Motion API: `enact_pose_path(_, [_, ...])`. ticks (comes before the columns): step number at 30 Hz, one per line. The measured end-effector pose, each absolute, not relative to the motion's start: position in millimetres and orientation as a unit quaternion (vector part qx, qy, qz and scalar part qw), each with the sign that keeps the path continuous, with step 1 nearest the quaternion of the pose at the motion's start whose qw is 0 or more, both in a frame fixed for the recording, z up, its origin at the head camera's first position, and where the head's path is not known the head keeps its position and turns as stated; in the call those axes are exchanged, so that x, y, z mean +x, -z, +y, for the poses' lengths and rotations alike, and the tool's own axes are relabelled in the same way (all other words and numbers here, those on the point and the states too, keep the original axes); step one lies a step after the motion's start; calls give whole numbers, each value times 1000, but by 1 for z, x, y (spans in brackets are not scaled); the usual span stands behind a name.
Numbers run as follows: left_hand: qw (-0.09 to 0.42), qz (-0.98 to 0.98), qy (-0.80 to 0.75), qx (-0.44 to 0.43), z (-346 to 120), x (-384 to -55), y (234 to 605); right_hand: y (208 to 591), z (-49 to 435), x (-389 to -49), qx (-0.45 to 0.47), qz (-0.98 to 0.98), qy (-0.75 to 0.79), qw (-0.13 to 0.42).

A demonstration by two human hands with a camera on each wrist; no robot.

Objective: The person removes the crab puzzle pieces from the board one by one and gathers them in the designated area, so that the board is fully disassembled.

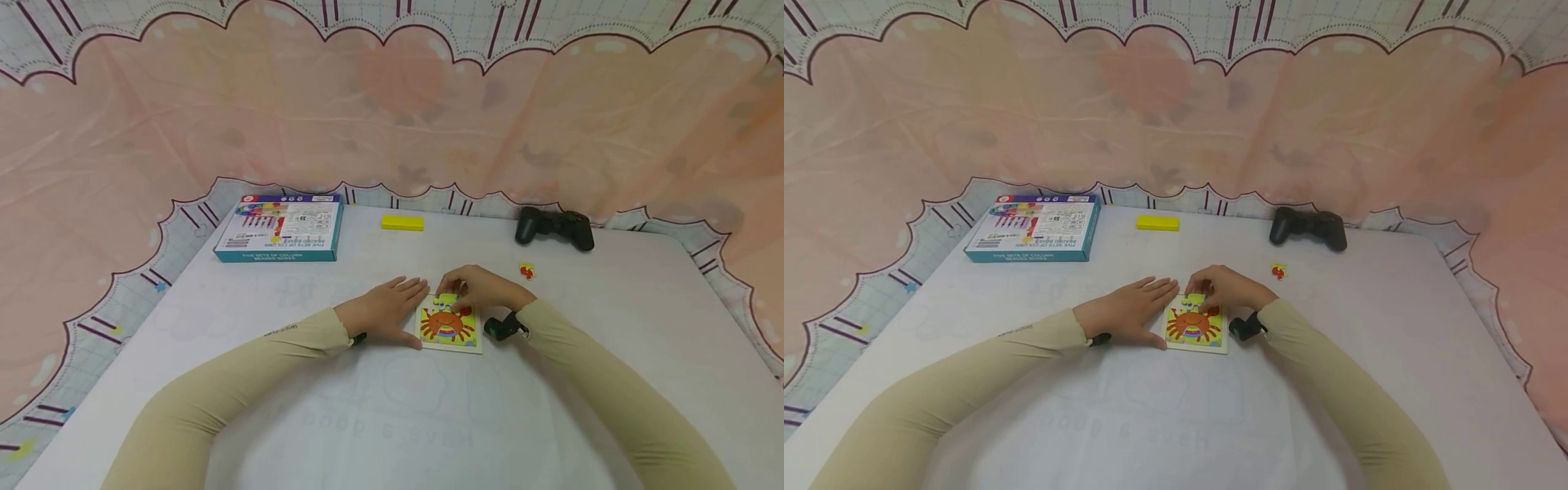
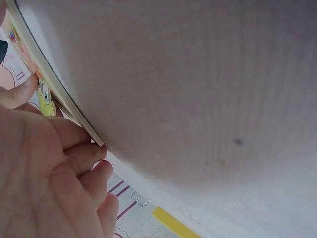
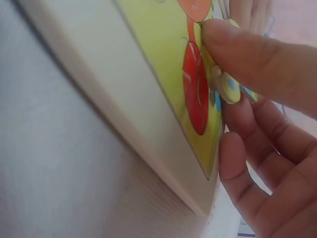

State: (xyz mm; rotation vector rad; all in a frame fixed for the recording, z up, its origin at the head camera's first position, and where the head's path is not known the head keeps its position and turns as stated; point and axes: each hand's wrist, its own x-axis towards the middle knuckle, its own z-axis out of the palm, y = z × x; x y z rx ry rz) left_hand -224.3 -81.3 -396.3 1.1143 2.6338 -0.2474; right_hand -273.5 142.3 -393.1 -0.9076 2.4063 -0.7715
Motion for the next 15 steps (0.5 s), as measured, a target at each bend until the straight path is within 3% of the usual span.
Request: enact_pose_path(15, [139,909,89,382,-81,-225,397,390,138,-271,-312,875,290,231])
